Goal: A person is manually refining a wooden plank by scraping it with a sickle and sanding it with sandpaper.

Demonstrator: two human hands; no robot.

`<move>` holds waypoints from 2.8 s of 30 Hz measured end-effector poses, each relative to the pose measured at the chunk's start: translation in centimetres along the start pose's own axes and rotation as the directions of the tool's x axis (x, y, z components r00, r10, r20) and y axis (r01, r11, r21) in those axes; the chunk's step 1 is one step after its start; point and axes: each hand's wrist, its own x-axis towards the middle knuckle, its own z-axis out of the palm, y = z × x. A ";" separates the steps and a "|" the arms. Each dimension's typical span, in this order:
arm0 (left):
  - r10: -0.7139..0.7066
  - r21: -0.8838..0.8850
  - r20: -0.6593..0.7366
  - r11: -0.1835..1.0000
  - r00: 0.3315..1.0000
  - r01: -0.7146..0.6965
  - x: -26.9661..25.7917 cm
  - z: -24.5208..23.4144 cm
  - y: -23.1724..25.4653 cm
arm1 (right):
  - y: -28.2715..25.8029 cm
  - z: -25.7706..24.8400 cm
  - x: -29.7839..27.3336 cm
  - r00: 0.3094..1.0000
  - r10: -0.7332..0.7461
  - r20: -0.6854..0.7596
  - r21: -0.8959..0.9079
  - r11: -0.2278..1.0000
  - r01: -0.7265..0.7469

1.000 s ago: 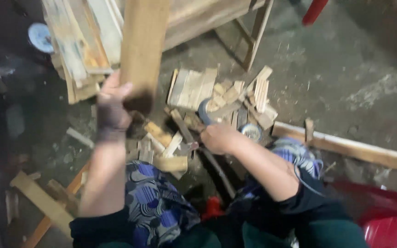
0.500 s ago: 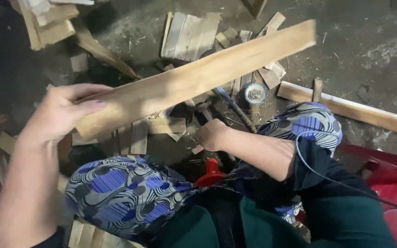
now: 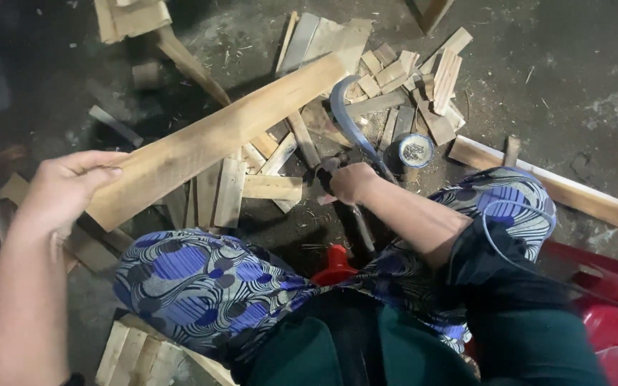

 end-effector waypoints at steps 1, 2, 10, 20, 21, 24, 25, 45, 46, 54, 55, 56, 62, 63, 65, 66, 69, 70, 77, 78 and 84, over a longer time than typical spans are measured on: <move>0.021 -0.115 -0.001 0.993 1.000 -0.021 0.5 -0.3 -0.9 | 0.0 -0.3 0.0 0.999 0.025 0.021 0.035 0.999 -0.026; 0.040 -0.229 -0.008 0.972 0.999 -0.040 0.8 -0.7 -1.8 | 0.1 -0.7 0.0 0.998 0.047 0.042 0.067 0.997 -0.050; 0.041 -0.971 -0.195 0.135 0.980 -0.199 2.2 2.9 2.7 | 3.1 -3.9 2.2 0.947 0.315 -0.065 0.251 0.924 -0.290; 0.550 -0.728 -0.521 0.113 0.653 -0.676 -3.5 2.2 7.1 | 6.2 -4.9 5.2 0.227 0.729 -0.646 0.745 0.537 0.396; 0.544 -0.733 -0.518 0.116 0.660 -0.670 -5.5 1.3 7.6 | 4.8 -6.1 4.5 0.234 0.730 -0.642 0.750 0.535 0.389; 0.326 -0.743 -0.443 0.389 0.835 -0.545 -9.6 -1.1 9.0 | 0.7 -8.6 3.3 0.332 0.703 -0.629 0.722 0.370 0.585; 0.189 -0.858 -0.397 0.272 0.898 -0.437 -10.0 -1.5 9.0 | -0.7 -8.7 3.4 0.395 0.673 -0.625 0.755 0.393 0.525; 0.450 -0.790 -0.563 -0.045 0.694 -0.612 1.9 9.9 6.8 | -11.2 -13.8 -0.2 0.144 0.416 -0.898 0.342 0.454 0.823; 0.461 -0.750 -0.607 -0.064 0.647 -0.658 3.1 10.9 6.5 | -11.9 -14.7 -1.8 0.146 0.307 -0.941 0.281 0.462 0.841; 0.335 -0.742 -0.662 -0.164 0.670 -0.650 3.6 12.5 6.1 | -11.7 -11.2 2.2 -0.009 0.278 -0.961 0.198 0.710 0.676; 0.302 -0.753 -0.651 -0.148 0.696 -0.641 3.4 12.1 5.8 | -10.5 -10.3 3.3 0.374 0.593 -0.713 0.518 0.087 0.851; 0.272 -0.764 -0.641 -0.135 0.718 -0.631 3.3 11.6 5.7 | -9.2 -9.6 4.4 0.778 0.524 -0.347 0.504 -0.596 0.626; 0.192 -0.820 -0.571 -0.089 0.798 -0.565 3.5 10.3 4.9 | -3.5 0.7 12.5 0.611 0.687 -0.394 0.907 0.397 0.139; 0.194 -0.819 -0.572 -0.091 0.797 -0.566 3.8 10.4 5.0 | -5.1 -2.5 11.1 0.608 0.687 -0.397 0.906 0.399 0.140; 0.180 -0.827 -0.562 -0.151 0.807 -0.542 4.2 10.9 5.0 | -8.6 -8.1 7.9 0.734 0.560 -0.384 0.670 -0.378 0.639; 0.175 -0.827 -0.561 -0.151 0.809 -0.541 4.3 11.3 5.2 | -10.1 -10.0 5.7 0.736 0.558 -0.382 0.673 -0.378 0.636; 0.389 -0.807 -0.573 -0.119 0.721 -0.578 4.6 12.2 5.6 | -13.0 -14.5 1.1 0.082 0.280 -0.956 0.240 0.593 0.769; 0.433 -0.809 -0.558 -0.093 0.708 -0.580 4.5 12.5 5.6 | -12.9 -14.8 1.0 0.026 0.289 -0.957 0.216 0.649 0.729; 0.398 -0.846 -0.509 -0.068 0.763 -0.529 4.8 12.1 4.8 | -2.9 -3.6 9.1 0.568 0.621 -0.540 0.835 0.478 0.271; 0.401 -0.844 -0.513 -0.073 0.759 -0.532 4.8 12.1 5.0 | -3.1 -4.0 9.0 0.563 0.621 -0.545 0.832 0.482 0.273; 0.456 -0.883 -0.436 -0.049 0.776 -0.467 5.1 14.2 6.0 | -9.6 -12.0 2.6 0.274 0.471 -0.838 0.535 0.616 0.578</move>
